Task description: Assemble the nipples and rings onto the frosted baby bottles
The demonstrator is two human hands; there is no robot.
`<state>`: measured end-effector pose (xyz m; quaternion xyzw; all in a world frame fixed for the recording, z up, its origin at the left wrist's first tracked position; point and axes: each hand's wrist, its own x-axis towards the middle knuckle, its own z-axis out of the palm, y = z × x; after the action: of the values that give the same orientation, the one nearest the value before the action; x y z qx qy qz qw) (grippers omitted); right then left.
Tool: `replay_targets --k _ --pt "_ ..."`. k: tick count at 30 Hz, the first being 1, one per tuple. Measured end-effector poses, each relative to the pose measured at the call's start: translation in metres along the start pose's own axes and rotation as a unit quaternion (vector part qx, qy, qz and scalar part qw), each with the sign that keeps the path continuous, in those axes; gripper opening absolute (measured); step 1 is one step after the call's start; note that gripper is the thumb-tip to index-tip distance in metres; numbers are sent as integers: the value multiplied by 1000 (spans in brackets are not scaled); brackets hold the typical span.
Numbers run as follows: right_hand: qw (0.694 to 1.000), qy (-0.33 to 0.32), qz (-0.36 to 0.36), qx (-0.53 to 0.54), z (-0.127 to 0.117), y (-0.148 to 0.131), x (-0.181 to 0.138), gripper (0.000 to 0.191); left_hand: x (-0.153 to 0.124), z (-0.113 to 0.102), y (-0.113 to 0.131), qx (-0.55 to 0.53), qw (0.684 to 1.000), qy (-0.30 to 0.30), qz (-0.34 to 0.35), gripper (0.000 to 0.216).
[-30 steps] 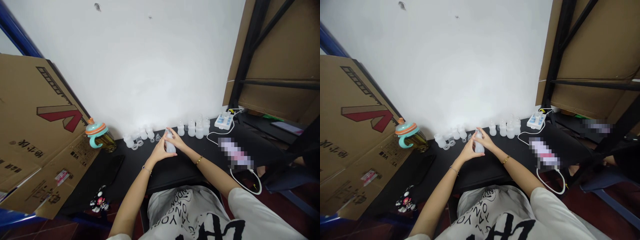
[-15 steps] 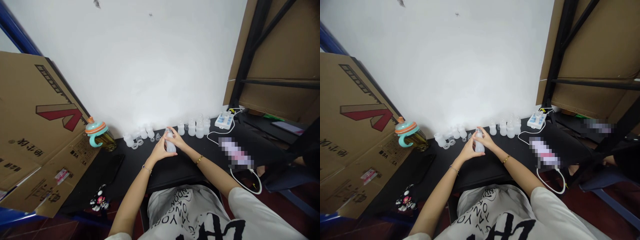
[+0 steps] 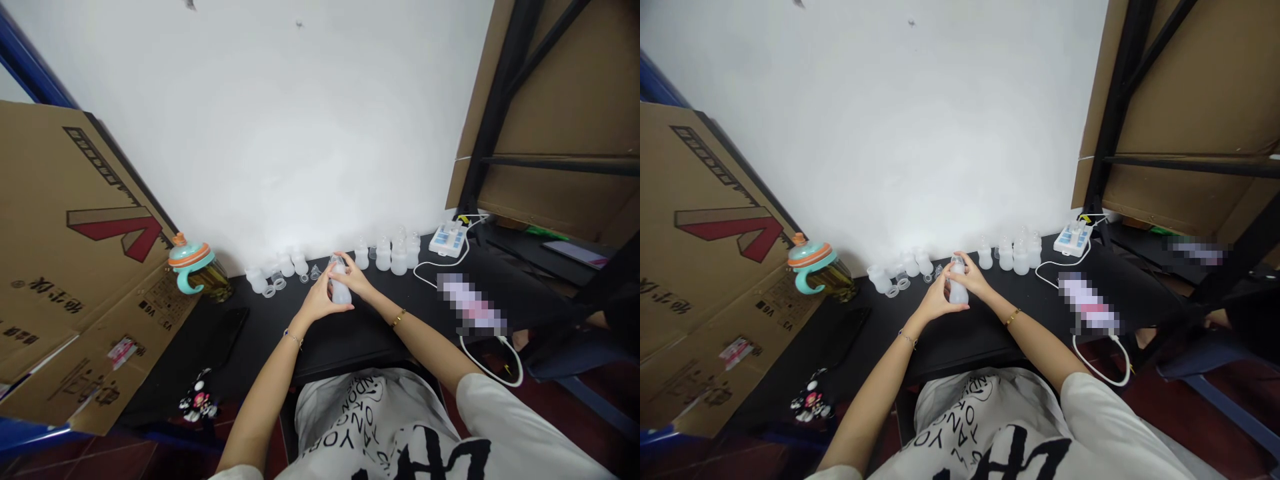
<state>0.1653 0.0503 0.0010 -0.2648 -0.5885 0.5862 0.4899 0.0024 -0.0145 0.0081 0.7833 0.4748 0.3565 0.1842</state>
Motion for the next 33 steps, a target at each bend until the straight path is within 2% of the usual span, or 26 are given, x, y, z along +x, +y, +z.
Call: replay_targets --k 16,27,33 --pt "1000 1 1 -15 -2 -1 0 86 0 -1 1 10 1000 -7 -5 128" --pt "999 7 25 23 0 4 1 102 -1 -1 -1 19 1000 -5 -12 130" --pt "999 2 32 24 -3 6 2 94 -1 -2 0 16 1000 -10 -11 127"
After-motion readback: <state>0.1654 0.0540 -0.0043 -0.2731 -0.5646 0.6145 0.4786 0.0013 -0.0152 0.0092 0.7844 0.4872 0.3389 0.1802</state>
